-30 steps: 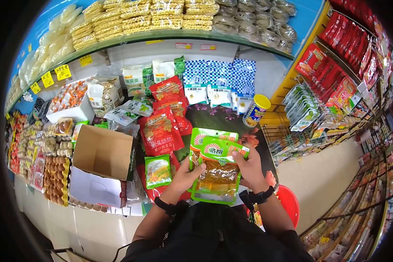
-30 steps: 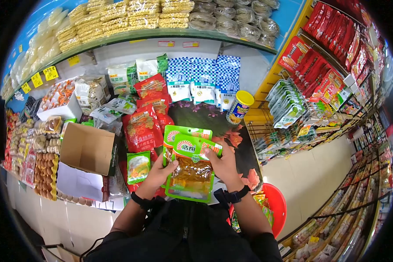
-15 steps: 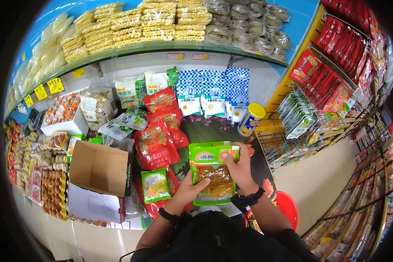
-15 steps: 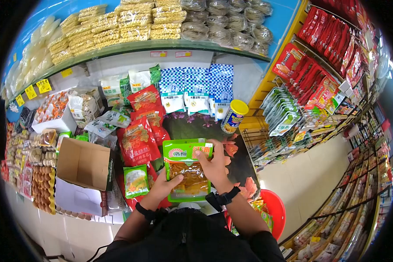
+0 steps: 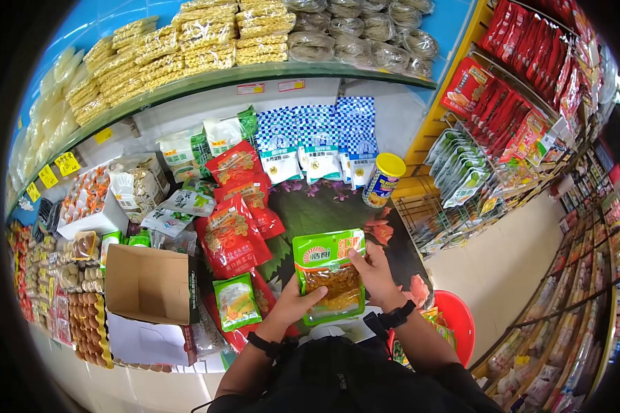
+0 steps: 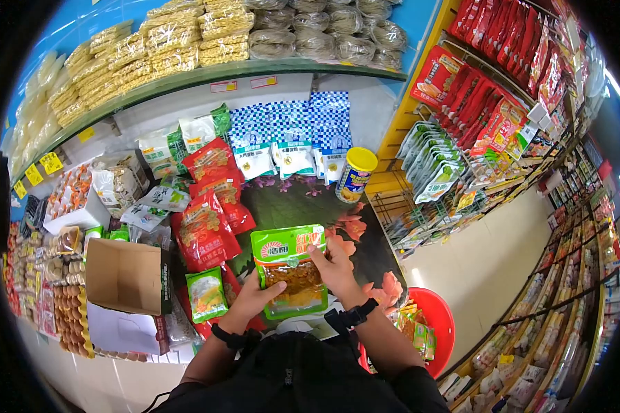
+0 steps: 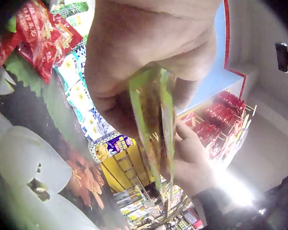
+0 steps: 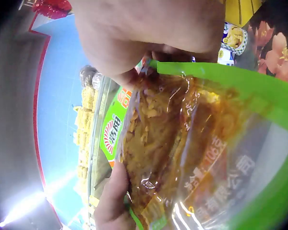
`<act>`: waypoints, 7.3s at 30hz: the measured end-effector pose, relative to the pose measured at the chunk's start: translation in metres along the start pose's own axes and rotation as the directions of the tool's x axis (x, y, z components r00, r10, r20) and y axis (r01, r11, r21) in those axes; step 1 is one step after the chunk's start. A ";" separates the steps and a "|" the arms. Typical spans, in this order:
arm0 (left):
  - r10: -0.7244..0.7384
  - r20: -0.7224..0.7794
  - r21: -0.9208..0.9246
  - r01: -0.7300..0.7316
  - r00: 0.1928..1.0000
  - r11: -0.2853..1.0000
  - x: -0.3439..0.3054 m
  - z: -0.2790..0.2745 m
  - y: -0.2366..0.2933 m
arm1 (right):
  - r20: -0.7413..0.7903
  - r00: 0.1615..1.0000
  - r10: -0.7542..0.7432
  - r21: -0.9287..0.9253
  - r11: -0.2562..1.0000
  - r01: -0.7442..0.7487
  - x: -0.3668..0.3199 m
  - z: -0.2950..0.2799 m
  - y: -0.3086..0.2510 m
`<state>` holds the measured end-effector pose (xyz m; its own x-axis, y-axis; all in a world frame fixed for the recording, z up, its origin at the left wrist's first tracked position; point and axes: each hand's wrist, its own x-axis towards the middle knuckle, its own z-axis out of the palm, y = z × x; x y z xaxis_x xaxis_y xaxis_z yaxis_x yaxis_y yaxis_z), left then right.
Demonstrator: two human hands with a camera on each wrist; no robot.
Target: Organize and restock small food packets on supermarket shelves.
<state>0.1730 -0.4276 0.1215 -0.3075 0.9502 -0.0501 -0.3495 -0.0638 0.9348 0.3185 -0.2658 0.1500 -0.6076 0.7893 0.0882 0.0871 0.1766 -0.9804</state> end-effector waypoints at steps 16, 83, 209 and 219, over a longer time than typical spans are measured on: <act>0.053 0.004 0.097 -0.053 0.999 0.994 0.013 -0.010 -0.013 | 0.001 0.995 -0.103 0.054 0.993 0.103 0.004 0.013 0.008; 0.494 -0.469 0.810 0.134 0.733 0.570 0.417 -0.080 -0.101 | 0.015 0.993 -0.116 -0.876 0.477 0.069 0.019 -0.074 0.150; 0.432 -0.426 0.825 0.145 0.795 0.547 0.377 -0.079 -0.089 | 0.292 0.949 0.121 -0.858 0.471 0.204 0.012 -0.097 0.159; 0.341 -0.367 0.650 -0.024 0.865 0.760 0.378 -0.066 -0.085 | 0.293 0.949 0.113 -0.860 0.466 0.210 0.012 -0.096 0.159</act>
<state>0.0284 -0.0829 -0.0001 -0.7104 0.6884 0.1464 0.3169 0.1271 0.9399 0.4010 -0.1713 0.0119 -0.7982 0.5972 -0.0787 0.5919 0.7533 -0.2868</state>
